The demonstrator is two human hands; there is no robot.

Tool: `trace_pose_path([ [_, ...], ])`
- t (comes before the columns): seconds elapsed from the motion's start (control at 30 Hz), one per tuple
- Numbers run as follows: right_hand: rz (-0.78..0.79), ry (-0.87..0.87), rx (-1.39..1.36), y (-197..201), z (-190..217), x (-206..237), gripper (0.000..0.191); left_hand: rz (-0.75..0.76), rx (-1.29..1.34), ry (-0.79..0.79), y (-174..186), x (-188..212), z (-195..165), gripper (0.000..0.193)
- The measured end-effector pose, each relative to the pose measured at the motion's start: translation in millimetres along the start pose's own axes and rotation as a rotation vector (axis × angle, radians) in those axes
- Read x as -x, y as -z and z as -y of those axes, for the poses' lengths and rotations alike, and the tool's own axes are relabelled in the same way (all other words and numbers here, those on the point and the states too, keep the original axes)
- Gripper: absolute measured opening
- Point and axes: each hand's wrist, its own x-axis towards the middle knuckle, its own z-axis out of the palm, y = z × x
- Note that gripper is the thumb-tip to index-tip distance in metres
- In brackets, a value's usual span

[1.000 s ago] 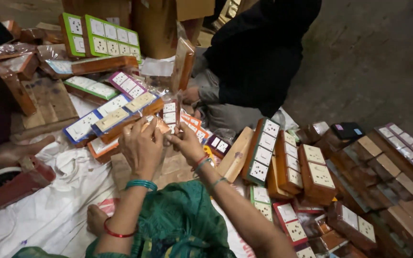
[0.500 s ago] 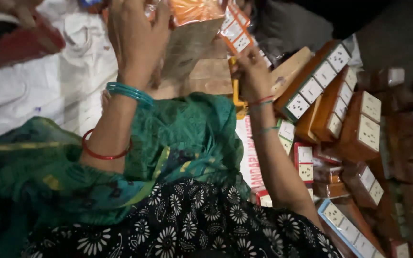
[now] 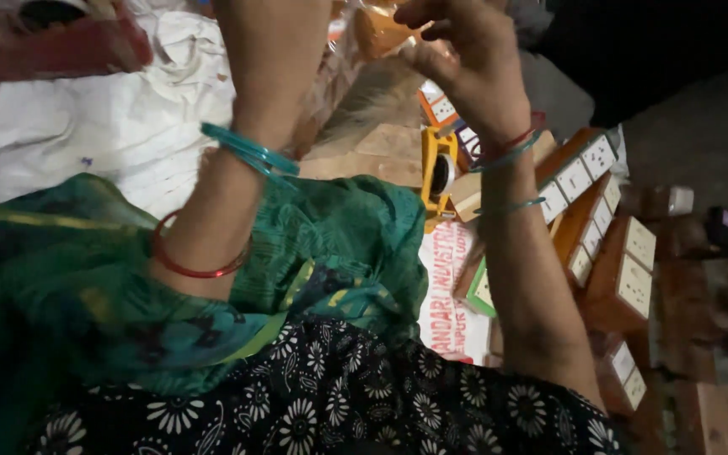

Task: The person sits on the floor and wraps wooden switchboards in clear plastic film using a handheld tape dispenser. They pull film, wrap each board, and place the wrapped items into a pile. Another person nearby also wraps similar items.

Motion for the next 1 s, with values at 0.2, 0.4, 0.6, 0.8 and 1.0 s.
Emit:
trace_pose_path([
  [0.2, 0.236, 0.212, 0.449, 1.3, -5.3, -17.8, 0.046, 0.101, -0.009, 0.036, 3.6, 86.5, -0.3, 0.055],
  [0.4, 0.113, 0.039, 0.326, -9.2, -21.7, -12.9, 0.024, 0.099, 0.081, 0.009, -23.4, 122.4, -8.5, 0.077],
  [0.6, 0.073, -0.074, -0.096, -10.6, -19.3, -5.2, 0.018, 0.046, -0.002, -0.114, -28.3, 102.5, -24.4, 0.074],
  [0.8, 0.049, -0.131, -0.171, -4.4, -15.4, -10.3, 0.004, 0.14, -0.131, -0.279, -11.6, 76.9, -21.0, 0.055],
  [1.0, 0.082, -0.2, 0.014, 10.0, -20.4, -23.4, 0.022, 0.214, -0.235, -0.446, -0.1, 63.4, -14.7, 0.054],
])
